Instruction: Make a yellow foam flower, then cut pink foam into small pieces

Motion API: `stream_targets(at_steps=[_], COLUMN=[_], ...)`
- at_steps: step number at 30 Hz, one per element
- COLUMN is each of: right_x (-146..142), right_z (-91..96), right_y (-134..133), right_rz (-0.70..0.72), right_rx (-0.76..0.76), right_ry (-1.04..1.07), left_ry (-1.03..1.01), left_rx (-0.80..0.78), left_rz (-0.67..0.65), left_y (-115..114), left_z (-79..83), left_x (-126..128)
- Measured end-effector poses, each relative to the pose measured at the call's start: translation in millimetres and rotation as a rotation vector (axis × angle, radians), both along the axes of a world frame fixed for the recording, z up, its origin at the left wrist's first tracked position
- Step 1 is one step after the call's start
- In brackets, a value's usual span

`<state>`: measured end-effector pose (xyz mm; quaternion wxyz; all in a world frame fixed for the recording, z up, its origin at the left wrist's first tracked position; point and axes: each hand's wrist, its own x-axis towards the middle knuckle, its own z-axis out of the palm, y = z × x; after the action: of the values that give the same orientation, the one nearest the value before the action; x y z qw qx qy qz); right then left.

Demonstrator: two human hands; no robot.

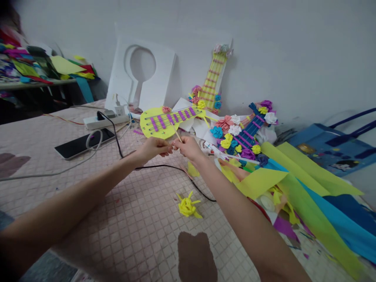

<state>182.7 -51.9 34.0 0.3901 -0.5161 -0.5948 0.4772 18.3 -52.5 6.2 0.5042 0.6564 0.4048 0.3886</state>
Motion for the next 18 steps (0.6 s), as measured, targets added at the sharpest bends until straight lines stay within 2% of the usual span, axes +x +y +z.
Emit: stream_targets(at_steps=[6,15,18], right_x=[-1.1,-2.3,0.8], right_z=[0.4,5.3,3.4], right_y=[-1.9,-8.5,-9.8], right_rz=[-0.012,-0.034,-0.041], right_rx=[0.015,0.028,0.023], right_ry=[-0.006,-0.043,-0.062], left_ry=[0.015,0.083,0.081], left_rx=[0.036,0.215,0.226], left_rz=[0.042,0.15,0.165], left_y=[-0.6,-1.5,1.9], left_z=[1.0,1.9,1.3], left_x=[2.8,1.1,-2.0])
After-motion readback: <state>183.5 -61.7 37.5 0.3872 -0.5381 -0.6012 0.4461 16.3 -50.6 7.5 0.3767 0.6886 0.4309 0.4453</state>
